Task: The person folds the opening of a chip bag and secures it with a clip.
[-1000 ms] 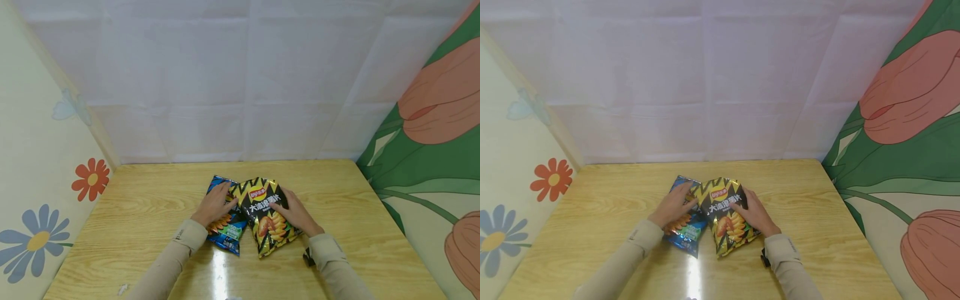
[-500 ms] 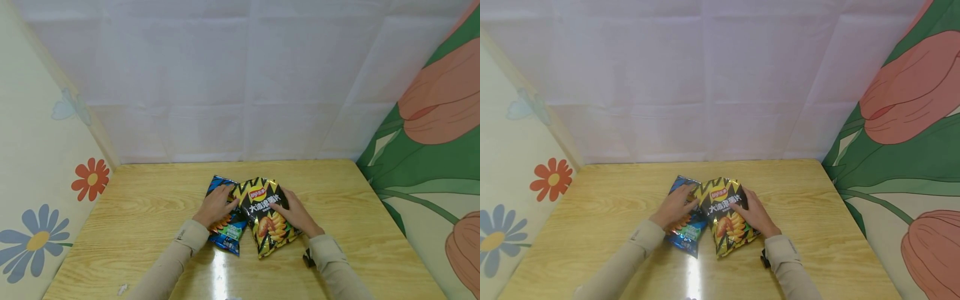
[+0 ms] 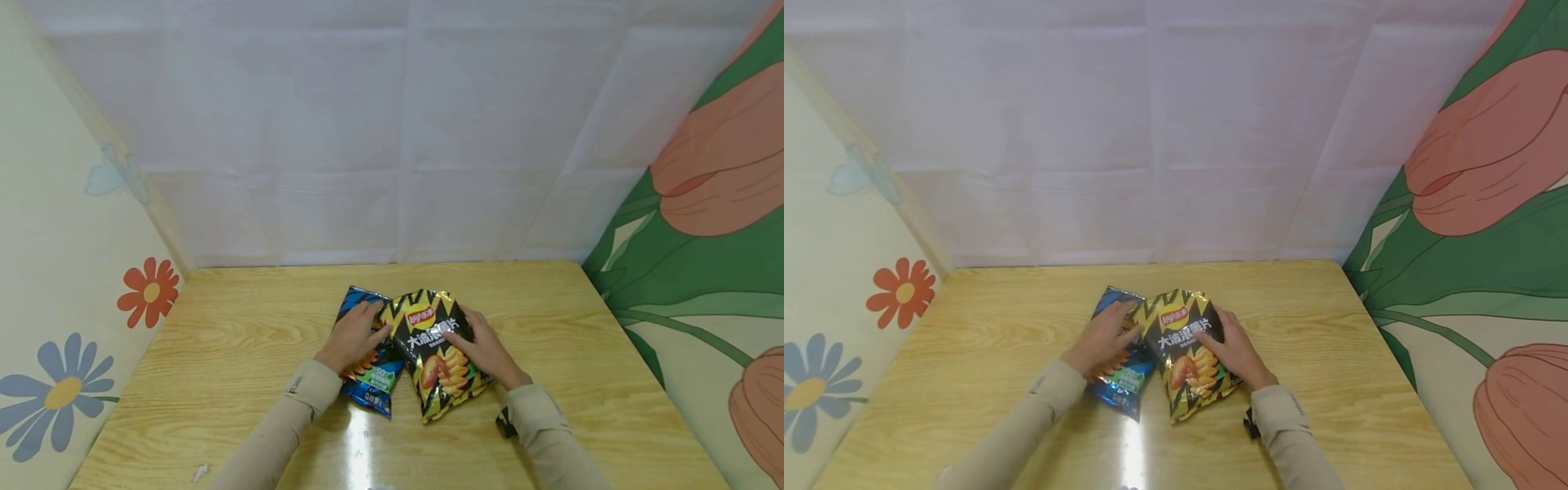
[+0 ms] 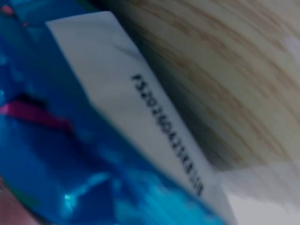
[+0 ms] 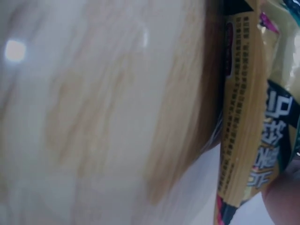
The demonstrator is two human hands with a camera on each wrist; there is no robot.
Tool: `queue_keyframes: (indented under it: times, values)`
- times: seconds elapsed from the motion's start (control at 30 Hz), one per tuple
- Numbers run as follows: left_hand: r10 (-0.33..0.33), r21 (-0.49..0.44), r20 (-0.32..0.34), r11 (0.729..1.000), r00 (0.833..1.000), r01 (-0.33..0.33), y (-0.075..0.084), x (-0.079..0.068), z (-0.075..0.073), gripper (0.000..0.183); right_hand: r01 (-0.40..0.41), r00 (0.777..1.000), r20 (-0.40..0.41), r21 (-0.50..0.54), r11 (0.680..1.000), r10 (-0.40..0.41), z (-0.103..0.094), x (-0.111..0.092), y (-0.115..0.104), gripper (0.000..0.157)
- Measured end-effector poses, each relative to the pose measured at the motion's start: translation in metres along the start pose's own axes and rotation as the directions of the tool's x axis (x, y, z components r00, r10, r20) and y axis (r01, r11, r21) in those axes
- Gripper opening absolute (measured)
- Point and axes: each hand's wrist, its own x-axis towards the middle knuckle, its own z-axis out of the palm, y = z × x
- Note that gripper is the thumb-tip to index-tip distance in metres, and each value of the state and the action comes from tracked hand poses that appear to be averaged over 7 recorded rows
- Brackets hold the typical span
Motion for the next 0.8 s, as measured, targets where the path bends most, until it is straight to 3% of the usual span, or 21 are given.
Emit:
queue_keyframes:
  times: [0.5, 0.8]
  values:
    - [-0.018, -0.016, -0.009, 1.0, 1.0, 0.018, 0.005, -0.007, -0.001, 0.066, 0.02, 1.0, -0.015, 0.023, 1.0, -0.02, -0.001, -0.007, -0.001, 0.081]
    - [0.018, -0.017, -0.032, 1.0, 0.999, -0.018, 0.009, -0.012, -0.003, 0.063, 0.006, 1.0, -0.007, 0.025, 1.0, -0.006, -0.004, -0.012, -0.005, 0.08]
